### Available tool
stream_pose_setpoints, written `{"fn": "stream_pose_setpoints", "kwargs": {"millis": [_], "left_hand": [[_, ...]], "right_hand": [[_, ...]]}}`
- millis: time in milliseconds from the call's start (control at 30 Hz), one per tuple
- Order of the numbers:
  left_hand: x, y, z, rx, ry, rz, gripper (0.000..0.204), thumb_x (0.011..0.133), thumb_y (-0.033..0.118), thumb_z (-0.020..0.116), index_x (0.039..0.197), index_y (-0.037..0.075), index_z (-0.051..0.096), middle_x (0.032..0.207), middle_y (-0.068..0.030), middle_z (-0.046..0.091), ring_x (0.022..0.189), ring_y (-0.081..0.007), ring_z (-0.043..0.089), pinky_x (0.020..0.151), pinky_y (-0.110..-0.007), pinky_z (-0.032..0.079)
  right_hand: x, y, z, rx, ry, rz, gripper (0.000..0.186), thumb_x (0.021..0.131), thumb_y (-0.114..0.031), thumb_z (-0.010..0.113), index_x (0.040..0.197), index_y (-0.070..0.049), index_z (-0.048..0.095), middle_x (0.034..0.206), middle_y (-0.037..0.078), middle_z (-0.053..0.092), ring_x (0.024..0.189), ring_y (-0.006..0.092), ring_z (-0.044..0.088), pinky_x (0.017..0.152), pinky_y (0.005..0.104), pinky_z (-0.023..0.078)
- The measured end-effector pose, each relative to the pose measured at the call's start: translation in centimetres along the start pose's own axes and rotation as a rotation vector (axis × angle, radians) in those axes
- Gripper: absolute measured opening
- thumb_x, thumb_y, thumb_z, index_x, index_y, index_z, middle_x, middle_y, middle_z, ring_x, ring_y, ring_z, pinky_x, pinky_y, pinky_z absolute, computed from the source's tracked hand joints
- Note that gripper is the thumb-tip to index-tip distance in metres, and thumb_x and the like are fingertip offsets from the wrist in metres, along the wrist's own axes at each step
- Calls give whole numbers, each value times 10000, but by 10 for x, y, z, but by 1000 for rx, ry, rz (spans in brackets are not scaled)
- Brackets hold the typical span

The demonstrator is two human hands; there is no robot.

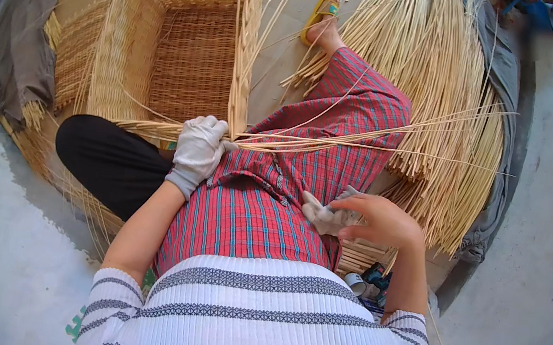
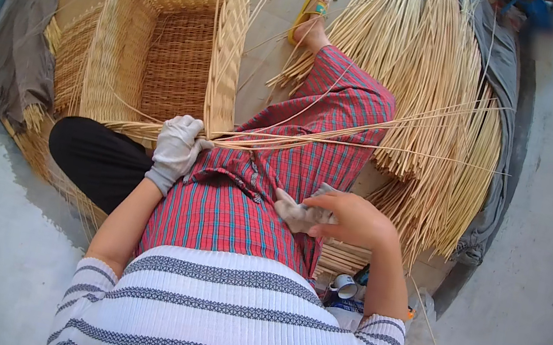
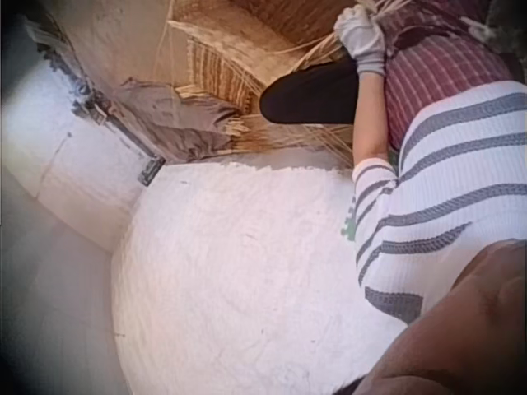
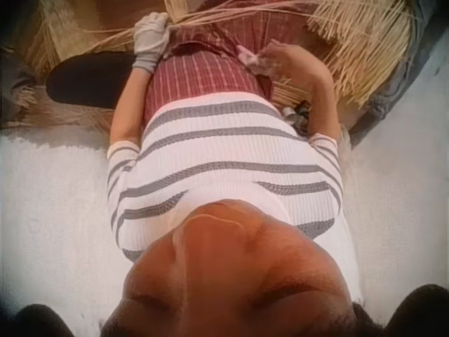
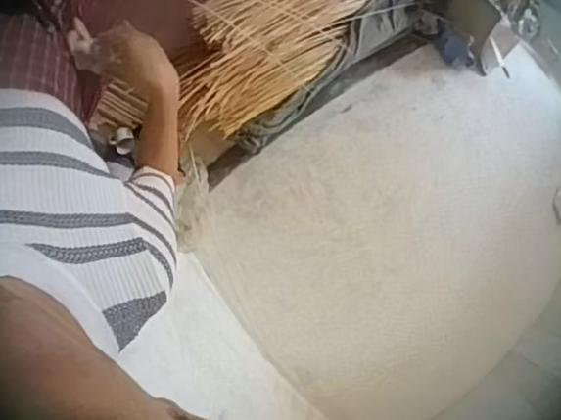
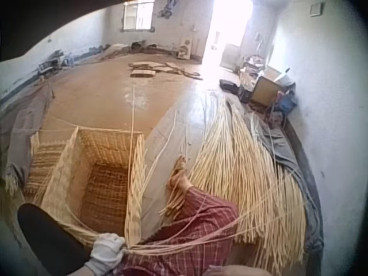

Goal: Weaving a rectangular wicker basket using long wooden strips.

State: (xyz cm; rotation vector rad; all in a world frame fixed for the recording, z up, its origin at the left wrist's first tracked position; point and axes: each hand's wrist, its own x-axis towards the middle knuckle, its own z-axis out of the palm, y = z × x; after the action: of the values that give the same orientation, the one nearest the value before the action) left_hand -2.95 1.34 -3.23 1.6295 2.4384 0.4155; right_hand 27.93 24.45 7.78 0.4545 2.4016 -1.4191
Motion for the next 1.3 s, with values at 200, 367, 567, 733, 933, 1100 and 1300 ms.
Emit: {"fn": "stream_pose_setpoints", "kwargs": {"millis": [200,367,567,733,933,1100,1300], "left_hand": [[-6,10,-3,7,21,17,384,762,432,744,823,81,600,799,-97,573,822,-317,575,760,-440,427],[-20,16,2,-145,277,-153,434,679,312,841,986,75,645,936,-102,644,974,-319,609,979,-437,443],[-15,9,8,-275,200,-144,395,681,222,842,990,86,635,982,-87,648,997,-312,609,1024,-435,437],[-19,6,10,-274,213,-130,396,675,195,837,999,94,634,980,-89,652,982,-313,608,954,-422,460],[-14,0,9,-253,174,-41,377,697,162,806,1023,92,627,976,-105,650,939,-328,610,866,-435,466],[-39,-3,-10,-241,-53,-62,331,743,223,768,1000,89,608,915,-111,632,908,-338,615,841,-437,460],[-28,9,-40,-205,-264,-238,504,824,558,695,887,69,590,879,-137,643,835,-357,632,775,-454,489]], "right_hand": [[133,-11,36,-245,406,-240,313,915,-235,675,1199,-101,668,1065,125,686,962,323,660,829,432,527],[200,6,82,-238,317,-333,270,923,-235,659,1147,-87,677,1042,144,682,936,323,664,808,416,528],[245,-3,95,209,414,-78,232,948,-261,608,981,-45,684,827,177,676,799,389,659,725,473,515],[263,-12,101,40,467,-58,293,964,-309,566,877,-41,642,817,200,660,789,427,636,694,514,496],[265,-8,113,73,490,-105,285,978,-258,561,853,-1,565,786,223,619,796,428,625,667,485,479],[253,-7,129,127,322,-119,268,990,-233,550,871,6,568,810,249,619,806,435,630,680,453,495],[249,-9,102,445,-26,93,340,1023,-306,545,868,-13,620,754,56,672,687,132,656,607,315,523]]}}
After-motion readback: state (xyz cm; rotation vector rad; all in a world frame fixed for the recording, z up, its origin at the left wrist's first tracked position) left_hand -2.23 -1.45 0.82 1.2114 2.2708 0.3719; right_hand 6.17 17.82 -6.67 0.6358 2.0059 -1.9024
